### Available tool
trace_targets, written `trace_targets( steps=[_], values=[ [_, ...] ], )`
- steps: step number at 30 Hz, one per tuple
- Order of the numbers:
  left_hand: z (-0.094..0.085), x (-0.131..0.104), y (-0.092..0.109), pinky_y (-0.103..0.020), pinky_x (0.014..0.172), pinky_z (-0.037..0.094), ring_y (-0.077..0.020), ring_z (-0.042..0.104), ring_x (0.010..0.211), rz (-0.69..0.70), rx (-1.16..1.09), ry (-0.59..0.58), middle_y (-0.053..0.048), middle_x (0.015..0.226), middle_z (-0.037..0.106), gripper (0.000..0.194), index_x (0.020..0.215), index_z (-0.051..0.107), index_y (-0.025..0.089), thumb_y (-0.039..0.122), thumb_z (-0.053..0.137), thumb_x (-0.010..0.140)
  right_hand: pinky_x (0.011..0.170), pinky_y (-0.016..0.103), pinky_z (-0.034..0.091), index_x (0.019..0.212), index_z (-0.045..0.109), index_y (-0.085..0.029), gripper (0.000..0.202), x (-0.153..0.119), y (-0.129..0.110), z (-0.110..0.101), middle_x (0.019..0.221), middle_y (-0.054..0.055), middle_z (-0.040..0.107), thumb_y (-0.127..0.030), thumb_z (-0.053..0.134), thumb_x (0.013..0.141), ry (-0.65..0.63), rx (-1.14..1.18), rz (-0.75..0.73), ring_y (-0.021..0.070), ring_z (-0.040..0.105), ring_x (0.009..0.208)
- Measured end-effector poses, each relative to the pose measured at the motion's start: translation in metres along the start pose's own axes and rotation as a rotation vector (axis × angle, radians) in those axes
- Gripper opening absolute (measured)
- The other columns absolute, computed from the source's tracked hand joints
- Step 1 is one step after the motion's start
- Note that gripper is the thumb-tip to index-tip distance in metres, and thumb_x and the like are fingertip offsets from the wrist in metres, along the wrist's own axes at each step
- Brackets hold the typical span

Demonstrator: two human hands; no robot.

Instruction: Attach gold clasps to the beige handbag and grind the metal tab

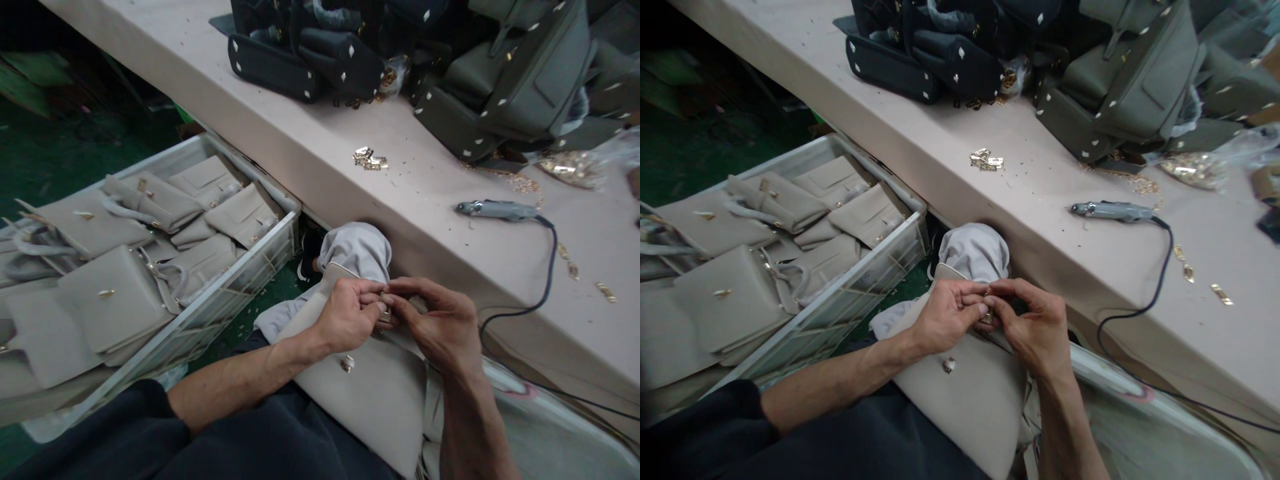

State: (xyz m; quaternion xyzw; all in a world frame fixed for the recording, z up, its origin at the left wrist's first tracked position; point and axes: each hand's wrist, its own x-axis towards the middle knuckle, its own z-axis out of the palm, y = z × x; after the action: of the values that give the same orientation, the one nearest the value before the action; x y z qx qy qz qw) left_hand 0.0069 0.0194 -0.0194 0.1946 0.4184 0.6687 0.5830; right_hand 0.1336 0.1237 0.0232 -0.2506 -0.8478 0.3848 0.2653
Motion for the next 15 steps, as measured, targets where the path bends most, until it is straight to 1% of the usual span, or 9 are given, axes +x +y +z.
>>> trace_targets(
  steps=[2, 5, 7, 8, 10, 11, 12, 15],
  values=[
    [0.0, 0.001, -0.002, -0.03, 0.071, 0.064, -0.0196, 0.074, 0.071, -0.007, -0.001, 0.05, -0.006, 0.08, 0.075, 0.047, 0.125, 0.068, 0.004, 0.02, 0.069, 0.082, 0.078, 0.031, 0.057, 0.106, 0.079, -0.024, 0.012, -0.004, -0.002, 0.001, 0.1, 0.003, 0.075, -0.018, 0.076, 0.096, 0.036, -0.018, -0.065, 0.0205, 0.072, 0.088],
    [-0.002, 0.0, 0.0, -0.021, 0.06, 0.053, -0.0138, 0.065, 0.063, 0.064, 0.104, 0.102, -0.004, 0.074, 0.073, 0.06, 0.139, 0.065, 0.002, 0.021, 0.07, 0.082, 0.088, 0.04, 0.058, 0.118, 0.077, -0.024, 0.022, -0.013, -0.006, -0.002, 0.114, 0.008, 0.073, -0.016, 0.075, 0.097, 0.073, -0.062, -0.231, 0.0262, 0.071, 0.1],
    [-0.002, 0.0, 0.001, -0.019, 0.055, 0.043, -0.011, 0.057, 0.057, 0.095, 0.139, 0.111, -0.001, 0.068, 0.069, 0.064, 0.143, 0.064, 0.005, 0.02, 0.07, 0.081, 0.093, 0.046, 0.057, 0.124, 0.074, -0.023, 0.03, -0.018, -0.008, -0.006, 0.122, 0.011, 0.071, -0.014, 0.078, 0.095, 0.033, -0.125, -0.334, 0.0299, 0.068, 0.109],
    [-0.002, 0.0, 0.001, -0.019, 0.053, 0.039, -0.0099, 0.052, 0.054, 0.091, 0.13, 0.107, 0.002, 0.064, 0.064, 0.064, 0.143, 0.065, 0.007, 0.02, 0.071, 0.081, 0.094, 0.048, 0.057, 0.125, 0.073, -0.022, 0.033, -0.02, -0.008, -0.008, 0.124, 0.011, 0.071, -0.013, 0.079, 0.094, 0.0, -0.167, -0.374, 0.0306, 0.067, 0.11],
    [0.0, 0.002, 0.002, -0.019, 0.051, 0.033, -0.0083, 0.042, 0.05, 0.074, 0.077, 0.104, 0.006, 0.056, 0.053, 0.06, 0.138, 0.07, 0.009, 0.019, 0.071, 0.079, 0.093, 0.047, 0.057, 0.125, 0.072, -0.021, 0.035, -0.022, -0.007, -0.011, 0.124, 0.011, 0.071, -0.008, 0.078, 0.094, -0.044, -0.258, -0.439, 0.0297, 0.066, 0.111],
    [0.001, 0.003, 0.002, -0.019, 0.05, 0.032, -0.0079, 0.041, 0.05, 0.065, 0.039, 0.11, 0.007, 0.055, 0.051, 0.057, 0.133, 0.073, 0.009, 0.019, 0.072, 0.077, 0.092, 0.046, 0.057, 0.125, 0.071, -0.021, 0.034, -0.022, -0.005, -0.011, 0.124, 0.011, 0.071, -0.006, 0.076, 0.094, -0.051, -0.296, -0.469, 0.0291, 0.066, 0.11],
    [0.003, 0.004, 0.003, -0.02, 0.051, 0.034, -0.0081, 0.043, 0.051, 0.052, -0.003, 0.12, 0.005, 0.056, 0.054, 0.054, 0.127, 0.077, 0.009, 0.019, 0.072, 0.074, 0.091, 0.045, 0.057, 0.124, 0.071, -0.021, 0.034, -0.021, -0.003, -0.011, 0.124, 0.01, 0.071, -0.004, 0.074, 0.095, -0.05, -0.324, -0.497, 0.0285, 0.066, 0.109],
    [0.011, 0.005, 0.005, -0.022, 0.06, 0.05, -0.0137, 0.062, 0.063, -0.014, -0.127, 0.132, -0.006, 0.075, 0.073, 0.04, 0.102, 0.084, 0.007, 0.02, 0.071, 0.067, 0.087, 0.043, 0.056, 0.126, 0.069, -0.022, 0.035, -0.02, 0.001, -0.01, 0.119, 0.009, 0.072, -0.002, 0.067, 0.097, -0.037, -0.325, -0.538, 0.0272, 0.067, 0.104]
  ],
)
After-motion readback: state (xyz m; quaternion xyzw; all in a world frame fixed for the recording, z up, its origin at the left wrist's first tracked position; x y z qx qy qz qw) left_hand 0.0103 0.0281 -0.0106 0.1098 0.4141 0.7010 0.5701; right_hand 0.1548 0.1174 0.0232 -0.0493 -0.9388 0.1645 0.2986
